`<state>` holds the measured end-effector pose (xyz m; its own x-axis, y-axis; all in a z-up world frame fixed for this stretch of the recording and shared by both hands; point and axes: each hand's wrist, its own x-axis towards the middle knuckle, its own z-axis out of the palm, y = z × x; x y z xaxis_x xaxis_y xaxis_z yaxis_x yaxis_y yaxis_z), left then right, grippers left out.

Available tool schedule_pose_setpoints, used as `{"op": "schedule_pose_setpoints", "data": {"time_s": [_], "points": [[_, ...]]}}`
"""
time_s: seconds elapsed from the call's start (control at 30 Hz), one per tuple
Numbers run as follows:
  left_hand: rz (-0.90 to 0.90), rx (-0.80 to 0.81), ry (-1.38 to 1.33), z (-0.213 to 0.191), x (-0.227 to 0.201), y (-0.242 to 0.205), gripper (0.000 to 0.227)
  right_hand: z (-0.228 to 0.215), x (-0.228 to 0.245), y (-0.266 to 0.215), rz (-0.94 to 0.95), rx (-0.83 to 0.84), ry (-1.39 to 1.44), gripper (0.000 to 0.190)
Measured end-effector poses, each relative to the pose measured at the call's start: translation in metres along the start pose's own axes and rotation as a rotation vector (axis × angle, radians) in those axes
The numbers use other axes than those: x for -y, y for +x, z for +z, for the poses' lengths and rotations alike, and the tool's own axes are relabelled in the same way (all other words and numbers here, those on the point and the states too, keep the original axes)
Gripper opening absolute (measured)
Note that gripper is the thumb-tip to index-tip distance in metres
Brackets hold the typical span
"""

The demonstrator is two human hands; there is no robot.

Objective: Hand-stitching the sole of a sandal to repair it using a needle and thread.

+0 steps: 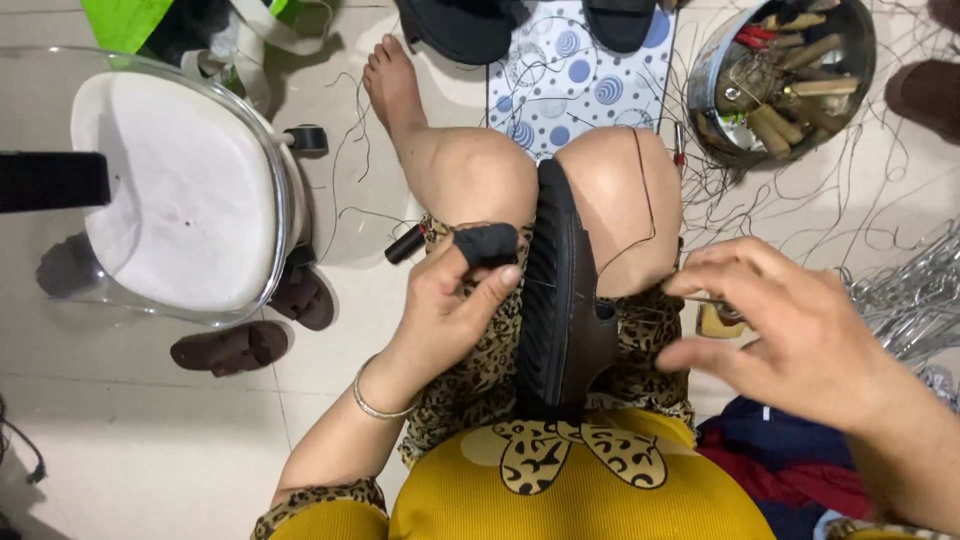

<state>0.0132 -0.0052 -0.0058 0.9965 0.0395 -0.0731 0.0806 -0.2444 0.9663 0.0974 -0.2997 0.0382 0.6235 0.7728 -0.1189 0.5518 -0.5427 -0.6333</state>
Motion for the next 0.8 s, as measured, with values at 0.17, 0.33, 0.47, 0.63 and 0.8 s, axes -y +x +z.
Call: {"op": "schedule_pose_setpoints", "data": {"time_s": [0.17,0.33,0.47,0.63,0.8], "points": [[0.011,0.002,0.033,0.004,0.004,-0.002,0.018,0.036,0.001,-0.005,-0.044,-0.107,0.337,0.012],[-0.034,0.007,0.048,0.001,0.006,-0.006,0.018,0.017,-0.013,-0.017,0.043,-0.079,1.086,0.019],[-0.062,-0.006,0.042,0.007,0.010,-0.009,0.022,0.033,-0.014,-0.008,0.200,-0.106,0.541,0.012],[-0.048,-0.057,-0.099,0.010,0.011,-0.009,0.017,0.062,-0.016,-0.010,-0.018,-0.093,-0.033,0.004],[-0.006,0.041,0.011,0.001,0.004,-0.007,0.017,0.048,0.005,0.024,-0.213,-0.339,-0.410,0.001]]}}
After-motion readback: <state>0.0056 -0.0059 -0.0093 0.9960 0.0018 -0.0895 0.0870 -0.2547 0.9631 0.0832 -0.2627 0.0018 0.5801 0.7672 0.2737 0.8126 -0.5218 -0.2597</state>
